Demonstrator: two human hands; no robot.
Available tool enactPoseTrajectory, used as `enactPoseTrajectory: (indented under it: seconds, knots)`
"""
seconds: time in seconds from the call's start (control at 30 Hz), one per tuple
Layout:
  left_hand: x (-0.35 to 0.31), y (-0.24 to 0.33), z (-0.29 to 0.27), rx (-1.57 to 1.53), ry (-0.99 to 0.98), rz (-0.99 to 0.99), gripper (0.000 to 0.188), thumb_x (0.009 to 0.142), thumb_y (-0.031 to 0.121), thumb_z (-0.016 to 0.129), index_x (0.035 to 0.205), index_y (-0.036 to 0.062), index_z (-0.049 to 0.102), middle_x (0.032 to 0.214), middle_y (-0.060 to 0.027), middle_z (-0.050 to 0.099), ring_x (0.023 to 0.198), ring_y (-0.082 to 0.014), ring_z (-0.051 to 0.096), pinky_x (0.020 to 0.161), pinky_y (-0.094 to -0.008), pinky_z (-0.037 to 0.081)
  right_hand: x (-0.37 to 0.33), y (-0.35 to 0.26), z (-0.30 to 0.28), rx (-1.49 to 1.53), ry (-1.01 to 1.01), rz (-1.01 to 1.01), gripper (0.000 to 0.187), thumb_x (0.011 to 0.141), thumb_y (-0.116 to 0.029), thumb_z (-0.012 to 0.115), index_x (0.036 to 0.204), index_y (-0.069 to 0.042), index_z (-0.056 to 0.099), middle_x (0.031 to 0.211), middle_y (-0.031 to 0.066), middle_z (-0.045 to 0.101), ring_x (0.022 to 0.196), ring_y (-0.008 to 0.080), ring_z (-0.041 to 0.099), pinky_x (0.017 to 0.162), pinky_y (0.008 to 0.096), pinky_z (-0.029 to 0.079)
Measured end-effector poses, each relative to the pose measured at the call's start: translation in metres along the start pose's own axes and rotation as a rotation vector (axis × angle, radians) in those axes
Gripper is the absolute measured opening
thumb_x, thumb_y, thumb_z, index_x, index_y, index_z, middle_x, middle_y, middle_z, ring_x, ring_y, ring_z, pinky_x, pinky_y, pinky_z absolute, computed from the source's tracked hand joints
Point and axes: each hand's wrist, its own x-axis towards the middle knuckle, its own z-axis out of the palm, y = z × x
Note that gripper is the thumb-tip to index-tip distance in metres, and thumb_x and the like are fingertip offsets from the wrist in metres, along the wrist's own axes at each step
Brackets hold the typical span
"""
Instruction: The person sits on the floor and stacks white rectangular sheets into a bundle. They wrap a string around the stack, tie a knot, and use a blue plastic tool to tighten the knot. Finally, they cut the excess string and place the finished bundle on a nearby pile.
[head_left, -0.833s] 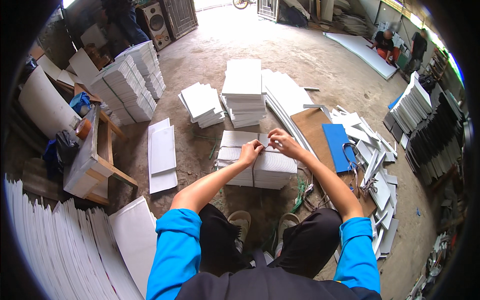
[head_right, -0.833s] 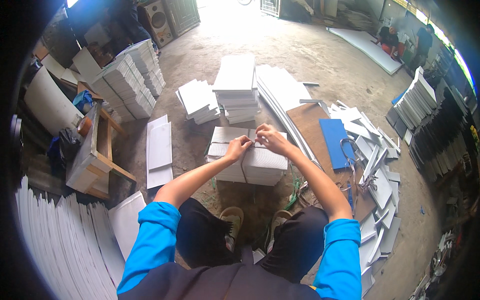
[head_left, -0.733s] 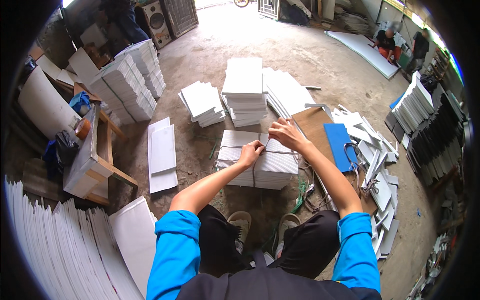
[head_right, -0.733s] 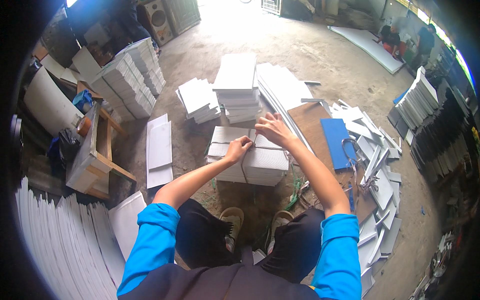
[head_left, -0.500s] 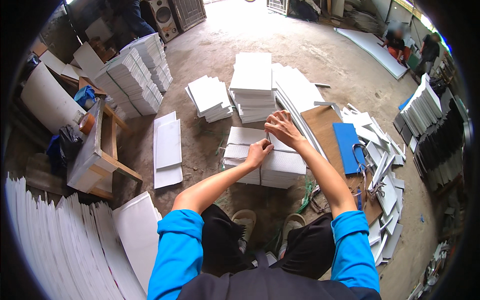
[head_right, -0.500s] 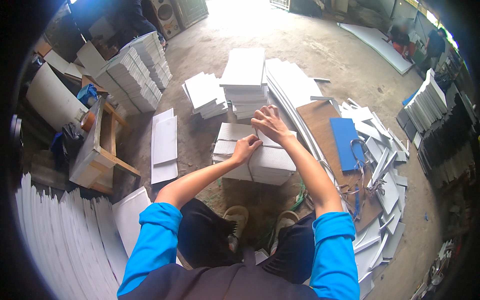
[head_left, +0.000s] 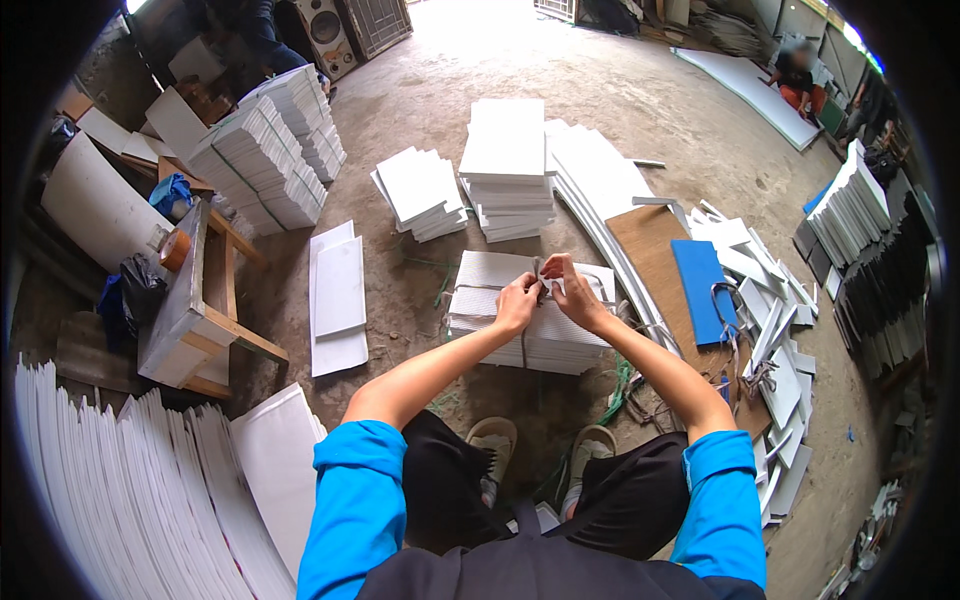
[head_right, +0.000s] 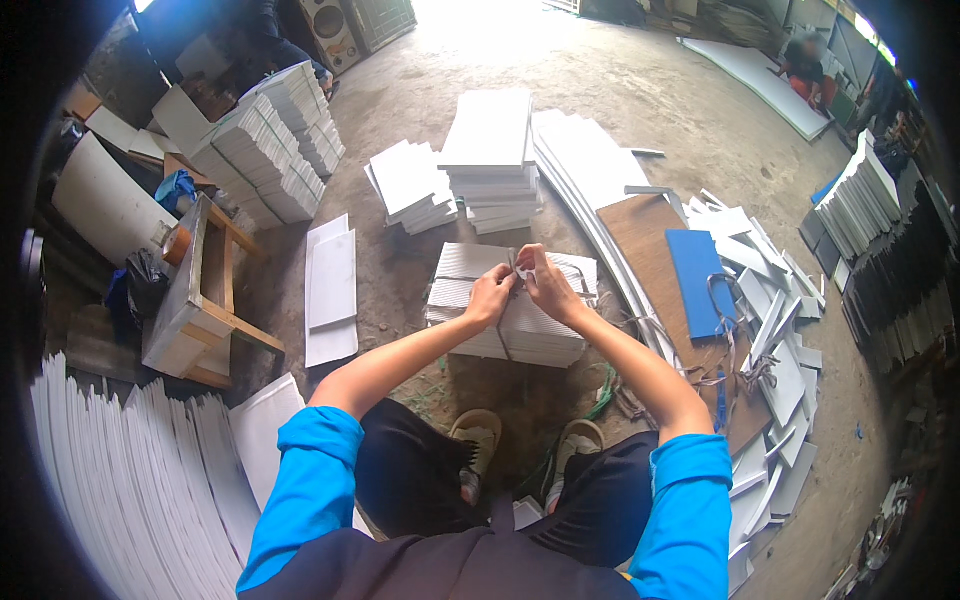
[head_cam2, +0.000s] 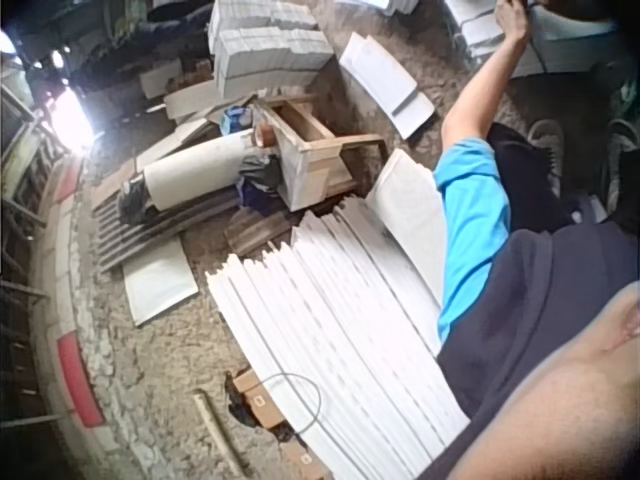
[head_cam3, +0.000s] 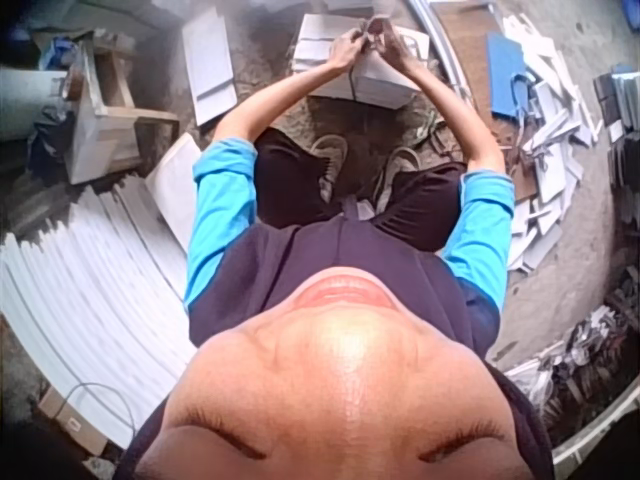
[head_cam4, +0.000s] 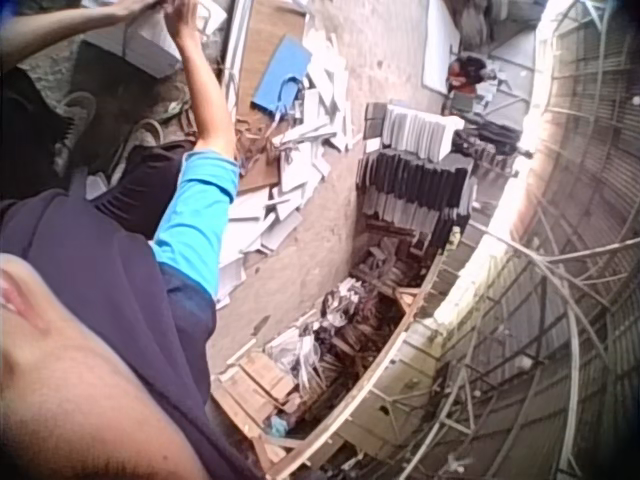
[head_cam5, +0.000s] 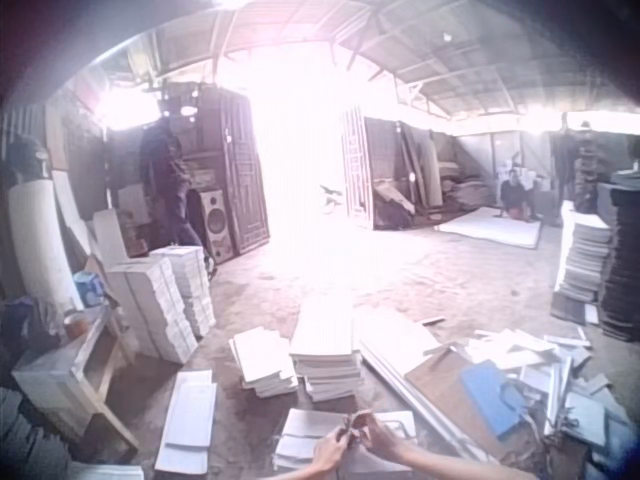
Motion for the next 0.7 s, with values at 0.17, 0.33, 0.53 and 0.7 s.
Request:
enactPoseTrajectory:
  seconds: [0.17, 0.33, 0.53, 0.7]
  knots:
    - [0.000, -0.001, 0.003, -0.008, 0.023, 0.006, 0.025, 0.082, 0.027, 0.050, 0.093, 0.0056, 0.057, 0.082, -0.0123, 0.062, 0.079, -0.0251, 0.059, 0.072, -0.0334, 0.043, 0.001, 0.005, 0.008, 0.082, -0.035, 0.133, 0.041, 0.071, 0.009, 0.048, 0.108, -0.002, 0.032, 0.090, 0.0180, 0.056, 0.088, 0.0296, 0.058, 0.076, 0.0350, 0.047]
    - [0.000, 0.003, 0.002, 0.004, 0.010, 0.022, 0.025, 0.082, 0.026, 0.050, 0.093, 0.0049, 0.058, 0.082, -0.0122, 0.062, 0.079, -0.0236, 0.059, 0.072, -0.0329, 0.043, 0.003, 0.013, 0.010, 0.077, -0.067, 0.172, 0.041, 0.073, 0.011, 0.045, 0.109, -0.004, 0.033, 0.089, 0.0143, 0.057, 0.083, 0.0236, 0.060, 0.073, 0.0313, 0.048]
    - [0.010, -0.010, 0.001, 0.079, 0.001, 0.060, 0.026, 0.083, 0.025, 0.050, 0.097, 0.0048, 0.059, 0.086, -0.0122, 0.062, 0.080, -0.0221, 0.059, 0.072, -0.0329, 0.043, 0.002, 0.012, 0.014, 0.081, -0.035, 0.137, 0.042, 0.071, 0.012, 0.045, 0.109, -0.004, 0.034, 0.088, 0.0141, 0.057, 0.084, 0.0229, 0.060, 0.074, 0.0306, 0.048]
    - [0.017, -0.010, -0.013, -0.186, -0.233, -0.087, 0.025, 0.083, 0.024, 0.054, 0.096, 0.0042, 0.061, 0.078, -0.0043, 0.060, 0.066, -0.0110, 0.054, 0.058, -0.0248, 0.044, 0.001, 0.011, 0.007, 0.124, -0.084, 0.170, 0.041, 0.073, 0.010, 0.049, 0.108, -0.004, 0.034, 0.086, 0.0135, 0.058, 0.084, 0.0228, 0.060, 0.074, 0.0311, 0.047]
